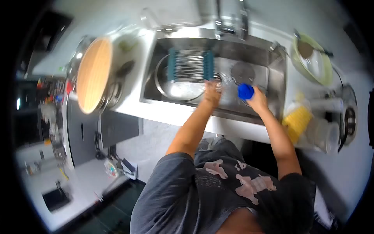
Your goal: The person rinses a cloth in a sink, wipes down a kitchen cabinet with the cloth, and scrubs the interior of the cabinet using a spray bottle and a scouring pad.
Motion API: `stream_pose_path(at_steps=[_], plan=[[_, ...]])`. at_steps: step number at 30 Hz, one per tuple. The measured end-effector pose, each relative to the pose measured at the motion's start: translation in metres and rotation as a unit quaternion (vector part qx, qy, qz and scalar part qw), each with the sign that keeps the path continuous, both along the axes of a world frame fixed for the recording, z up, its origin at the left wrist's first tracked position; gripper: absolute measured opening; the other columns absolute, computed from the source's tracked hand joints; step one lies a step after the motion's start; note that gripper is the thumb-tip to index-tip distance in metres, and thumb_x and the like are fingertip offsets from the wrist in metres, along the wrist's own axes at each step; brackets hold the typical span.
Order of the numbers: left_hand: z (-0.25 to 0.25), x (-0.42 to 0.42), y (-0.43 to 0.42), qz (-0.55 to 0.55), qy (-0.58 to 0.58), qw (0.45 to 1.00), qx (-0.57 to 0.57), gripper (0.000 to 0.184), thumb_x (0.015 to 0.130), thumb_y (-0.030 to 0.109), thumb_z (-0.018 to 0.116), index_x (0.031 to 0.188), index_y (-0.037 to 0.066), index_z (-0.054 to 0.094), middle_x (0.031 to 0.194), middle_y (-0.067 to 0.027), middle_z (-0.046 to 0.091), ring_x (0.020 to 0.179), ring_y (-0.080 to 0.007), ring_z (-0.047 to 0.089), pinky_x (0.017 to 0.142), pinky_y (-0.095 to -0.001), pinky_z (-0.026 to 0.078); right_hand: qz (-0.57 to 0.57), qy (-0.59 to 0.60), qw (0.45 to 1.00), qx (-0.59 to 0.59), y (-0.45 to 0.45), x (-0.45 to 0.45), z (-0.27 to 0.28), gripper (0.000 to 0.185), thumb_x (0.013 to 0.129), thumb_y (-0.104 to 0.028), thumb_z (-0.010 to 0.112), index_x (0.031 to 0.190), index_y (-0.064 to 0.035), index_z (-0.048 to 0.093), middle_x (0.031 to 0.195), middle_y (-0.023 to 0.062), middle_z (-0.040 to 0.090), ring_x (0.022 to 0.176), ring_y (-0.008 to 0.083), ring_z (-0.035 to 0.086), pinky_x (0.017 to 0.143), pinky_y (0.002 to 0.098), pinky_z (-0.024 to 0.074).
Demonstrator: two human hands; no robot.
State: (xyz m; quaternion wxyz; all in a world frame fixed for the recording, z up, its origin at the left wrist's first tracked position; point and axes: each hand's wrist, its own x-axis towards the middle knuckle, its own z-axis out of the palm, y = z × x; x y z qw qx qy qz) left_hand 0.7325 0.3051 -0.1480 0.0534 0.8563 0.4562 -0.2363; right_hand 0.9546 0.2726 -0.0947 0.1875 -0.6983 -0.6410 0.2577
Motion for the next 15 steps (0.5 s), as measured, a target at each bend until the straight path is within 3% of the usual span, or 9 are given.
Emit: stream_pose_path(at_steps=[1, 2, 5, 7, 8, 9, 11, 13, 15], plan=[[0.019, 0.011, -0.009, 0.083, -0.12, 0.983, -0.112, 0.109, 0.056, 0.061, 0.07, 0.141, 0.021, 0.014, 0.145, -0.0173, 0.015, 0.132, -0.0377, 0.016, 0.1, -0.0655, 0.011, 0.015, -0.017, 1.0, -0.016, -0.008, 0.0, -0.005, 0.053, 0.062, -0.015, 0.072, 0.108, -0.0067, 0.047, 0.097, 0.0215, 0.058, 0.093, 0.0385, 0.055, 0.077, 0.0453, 0.045], [0.039, 0.013, -0.017, 0.131, -0.24, 0.945, -0.182, 0.11, 0.058, 0.062, 0.069, 0.141, 0.016, 0.013, 0.144, -0.021, 0.015, 0.132, -0.0372, 0.019, 0.103, -0.0584, 0.014, 0.027, -0.016, 0.999, -0.017, -0.013, -0.005, 0.001, 0.054, 0.062, -0.015, 0.072, 0.109, -0.0063, 0.047, 0.098, 0.0214, 0.058, 0.094, 0.0385, 0.055, 0.077, 0.0448, 0.0449], [0.054, 0.008, -0.042, 0.236, -0.57, 0.692, -0.375, 0.1, 0.066, 0.051, 0.072, 0.139, 0.01, 0.017, 0.129, -0.0219, 0.04, 0.119, -0.0291, 0.041, 0.097, -0.0392, 0.037, 0.082, 0.007, 0.997, 0.012, -0.033, -0.031, 0.035, 0.057, 0.061, -0.014, 0.073, 0.11, -0.0047, 0.045, 0.1, 0.0205, 0.057, 0.094, 0.0399, 0.055, 0.078, 0.0438, 0.045], [0.104, -0.019, -0.059, 0.373, -0.607, 0.525, -0.466, 0.079, 0.073, 0.037, 0.072, 0.133, 0.01, 0.027, 0.115, -0.0118, 0.05, 0.105, -0.0191, 0.05, 0.081, -0.0289, 0.048, 0.159, 0.029, 0.986, 0.043, -0.045, -0.054, 0.065, 0.061, 0.06, -0.013, 0.074, 0.112, -0.0039, 0.043, 0.101, 0.0205, 0.055, 0.093, 0.0407, 0.054, 0.078, 0.0435, 0.0449], [0.105, -0.034, -0.069, 0.35, -0.666, 0.505, -0.423, 0.062, 0.077, 0.027, 0.07, 0.124, 0.01, 0.034, 0.107, -0.0055, 0.052, 0.096, -0.0124, 0.052, 0.069, -0.0222, 0.05, 0.221, 0.056, 0.973, 0.038, -0.049, -0.064, 0.08, 0.065, 0.061, -0.011, 0.074, 0.117, -0.0044, 0.041, 0.103, 0.0189, 0.054, 0.094, 0.0369, 0.055, 0.076, 0.0409, 0.0462], [0.111, -0.053, -0.083, 0.341, -0.692, 0.474, -0.423, 0.058, 0.077, 0.023, 0.07, 0.122, 0.009, 0.035, 0.107, -0.0046, 0.052, 0.097, -0.0128, 0.052, 0.071, -0.0237, 0.05, 0.28, 0.083, 0.956, 0.028, -0.055, -0.072, 0.095, 0.069, 0.062, -0.009, 0.073, 0.122, -0.0048, 0.039, 0.106, 0.0173, 0.054, 0.095, 0.0332, 0.055, 0.074, 0.0382, 0.0475], [0.123, -0.1, -0.111, 0.286, -0.719, 0.478, -0.416, 0.057, 0.078, 0.021, 0.069, 0.122, 0.009, 0.035, 0.107, -0.0047, 0.052, 0.096, -0.0131, 0.052, 0.071, -0.0243, 0.05, 0.251, 0.191, 0.892, -0.323, -0.062, -0.092, 0.154, 0.079, 0.066, -0.006, 0.071, 0.133, -0.0068, 0.03, 0.113, 0.0132, 0.051, 0.098, 0.0236, 0.055, 0.07, 0.0307, 0.0489], [0.158, -0.156, -0.16, 0.315, -0.721, 0.471, -0.4, 0.057, 0.08, 0.016, 0.067, 0.124, 0.009, 0.033, 0.108, -0.0063, 0.051, 0.097, -0.0135, 0.052, 0.079, -0.026, 0.049, 0.291, 0.321, 0.845, -0.314, -0.055, -0.097, 0.157, 0.08, 0.07, -0.01, 0.07, 0.136, -0.0051, 0.026, 0.108, 0.0122, 0.054, 0.09, 0.0137, 0.057, 0.07, 0.0224, 0.047], [0.164, -0.213, -0.213, 0.303, -0.75, 0.466, -0.359, 0.058, 0.08, 0.014, 0.066, 0.126, 0.009, 0.031, 0.112, -0.0077, 0.049, 0.1, -0.0135, 0.052, 0.083, -0.0268, 0.048, 0.214, 0.459, 0.815, -0.284, -0.045, -0.1, 0.148, 0.068, 0.077, -0.021, 0.066, 0.134, -0.0058, 0.031, 0.12, 0.0141, 0.048, 0.102, 0.0239, 0.055, 0.078, 0.0313, 0.0483]])
